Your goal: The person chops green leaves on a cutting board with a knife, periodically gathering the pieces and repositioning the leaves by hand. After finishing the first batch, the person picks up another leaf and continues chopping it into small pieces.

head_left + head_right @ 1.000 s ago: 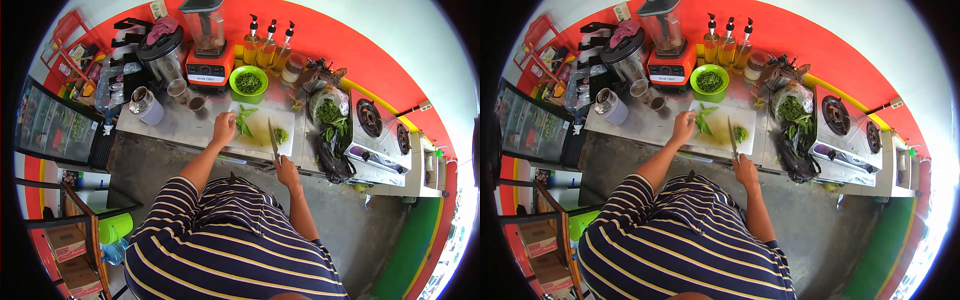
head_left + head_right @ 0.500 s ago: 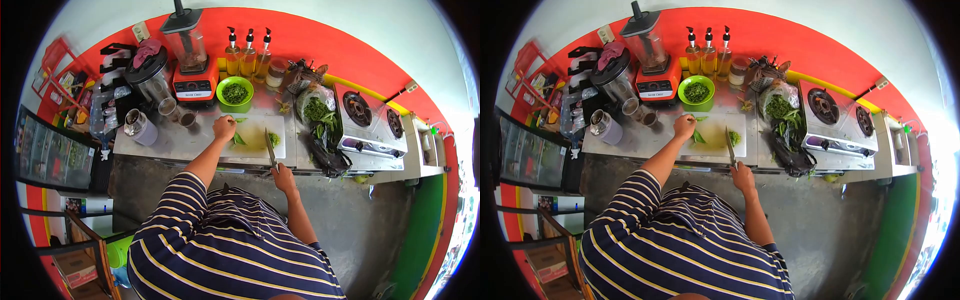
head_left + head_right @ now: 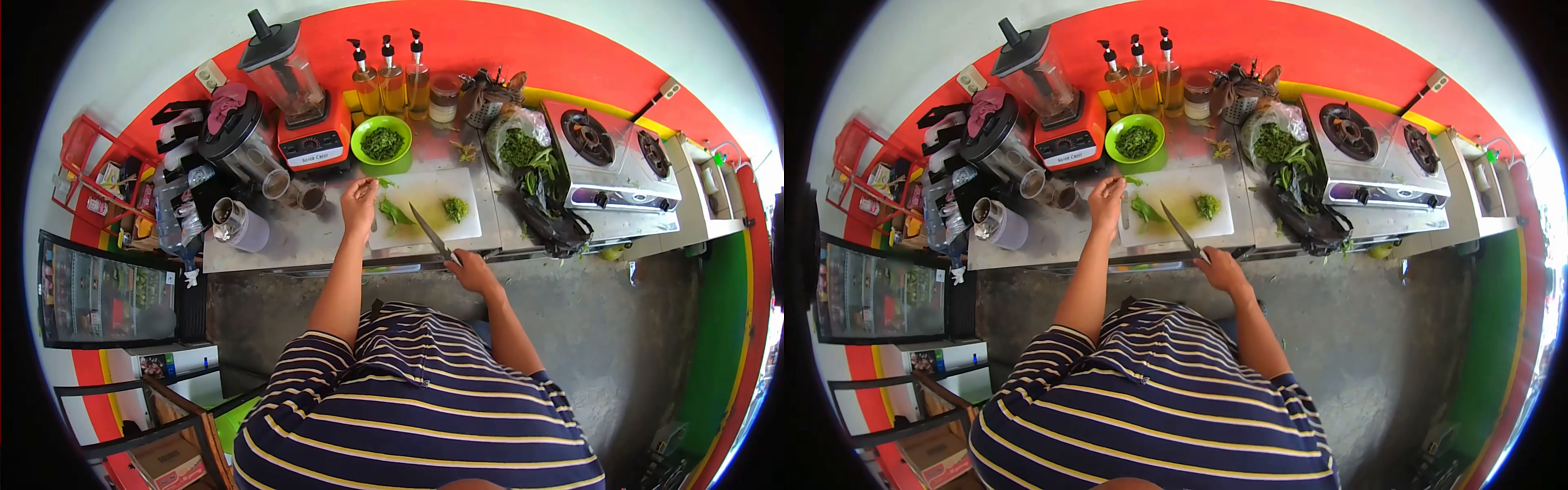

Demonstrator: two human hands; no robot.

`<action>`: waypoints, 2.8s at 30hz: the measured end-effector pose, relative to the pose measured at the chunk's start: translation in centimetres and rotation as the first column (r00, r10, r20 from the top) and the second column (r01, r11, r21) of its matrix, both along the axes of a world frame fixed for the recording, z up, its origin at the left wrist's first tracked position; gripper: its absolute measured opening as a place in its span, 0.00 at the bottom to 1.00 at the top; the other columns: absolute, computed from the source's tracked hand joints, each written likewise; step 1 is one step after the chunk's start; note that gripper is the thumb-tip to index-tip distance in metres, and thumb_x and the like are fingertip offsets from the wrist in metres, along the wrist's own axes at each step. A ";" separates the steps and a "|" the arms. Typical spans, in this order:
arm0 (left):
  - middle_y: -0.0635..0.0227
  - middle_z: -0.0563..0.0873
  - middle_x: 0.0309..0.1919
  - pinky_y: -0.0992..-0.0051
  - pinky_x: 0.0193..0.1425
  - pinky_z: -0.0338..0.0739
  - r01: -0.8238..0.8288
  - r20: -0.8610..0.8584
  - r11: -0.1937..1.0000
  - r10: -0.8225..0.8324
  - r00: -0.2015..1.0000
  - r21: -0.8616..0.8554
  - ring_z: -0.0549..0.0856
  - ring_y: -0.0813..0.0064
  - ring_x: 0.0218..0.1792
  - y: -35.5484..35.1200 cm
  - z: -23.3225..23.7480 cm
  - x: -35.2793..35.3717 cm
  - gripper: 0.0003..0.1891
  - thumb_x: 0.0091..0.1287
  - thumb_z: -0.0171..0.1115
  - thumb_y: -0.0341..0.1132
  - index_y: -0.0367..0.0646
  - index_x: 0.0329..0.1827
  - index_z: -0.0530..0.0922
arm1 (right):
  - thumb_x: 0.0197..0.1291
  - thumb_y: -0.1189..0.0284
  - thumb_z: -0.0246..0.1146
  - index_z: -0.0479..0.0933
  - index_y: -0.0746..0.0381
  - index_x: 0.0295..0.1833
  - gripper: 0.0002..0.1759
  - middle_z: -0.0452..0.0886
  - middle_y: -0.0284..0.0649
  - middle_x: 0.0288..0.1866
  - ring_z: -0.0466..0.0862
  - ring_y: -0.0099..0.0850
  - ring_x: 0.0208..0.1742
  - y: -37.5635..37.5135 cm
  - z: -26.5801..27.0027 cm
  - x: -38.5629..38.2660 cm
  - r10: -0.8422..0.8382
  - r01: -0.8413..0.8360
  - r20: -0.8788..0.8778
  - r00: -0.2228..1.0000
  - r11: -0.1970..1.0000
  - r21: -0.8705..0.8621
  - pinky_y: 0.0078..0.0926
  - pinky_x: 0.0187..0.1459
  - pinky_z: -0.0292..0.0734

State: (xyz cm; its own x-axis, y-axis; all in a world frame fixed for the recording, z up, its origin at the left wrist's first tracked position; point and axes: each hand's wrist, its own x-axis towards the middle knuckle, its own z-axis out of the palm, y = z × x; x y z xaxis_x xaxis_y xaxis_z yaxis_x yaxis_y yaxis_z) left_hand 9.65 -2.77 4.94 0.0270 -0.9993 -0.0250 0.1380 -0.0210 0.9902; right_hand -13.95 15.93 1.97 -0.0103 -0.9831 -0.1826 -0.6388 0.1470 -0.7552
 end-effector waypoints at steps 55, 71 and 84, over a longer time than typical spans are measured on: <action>0.59 0.88 0.39 0.60 0.51 0.77 0.439 0.794 0.854 -0.053 0.606 -0.279 0.85 0.54 0.45 5.4 -5.8 -5.7 0.06 0.64 0.68 0.33 0.40 0.40 0.85 | 0.70 0.58 0.60 0.77 0.71 0.52 0.23 0.85 0.62 0.43 0.83 0.61 0.49 -0.7 -0.6 -1.1 -0.233 0.220 -0.147 0.961 0.971 -0.095 0.52 0.52 0.76; 0.64 0.82 0.40 0.59 0.54 0.71 0.486 0.807 0.784 0.031 0.590 -0.386 0.78 0.57 0.47 6.2 -7.7 -5.5 0.07 0.65 0.64 0.34 0.44 0.42 0.80 | 0.75 0.58 0.53 0.70 0.67 0.53 0.20 0.85 0.62 0.42 0.86 0.62 0.45 -1.0 1.9 3.8 -0.065 0.168 -0.450 0.891 0.967 0.192 0.59 0.48 0.80; 0.64 0.81 0.38 0.59 0.52 0.73 0.460 0.793 0.775 0.083 0.604 -0.432 0.79 0.58 0.45 6.2 -7.5 -5.5 0.06 0.64 0.63 0.33 0.44 0.41 0.81 | 0.75 0.59 0.53 0.67 0.65 0.52 0.18 0.87 0.57 0.41 0.88 0.55 0.46 -3.1 1.6 3.9 -0.042 0.180 -0.520 0.853 0.959 0.218 0.53 0.48 0.82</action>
State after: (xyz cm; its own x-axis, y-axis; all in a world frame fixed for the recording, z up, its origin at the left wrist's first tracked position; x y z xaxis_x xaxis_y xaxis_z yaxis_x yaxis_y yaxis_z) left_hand 4.14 3.39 -2.60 -0.4275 -0.7881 0.4429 -0.5705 0.6152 0.5441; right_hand -10.00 12.79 3.53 -0.2754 -0.8916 -0.3595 -0.8882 0.3791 -0.2597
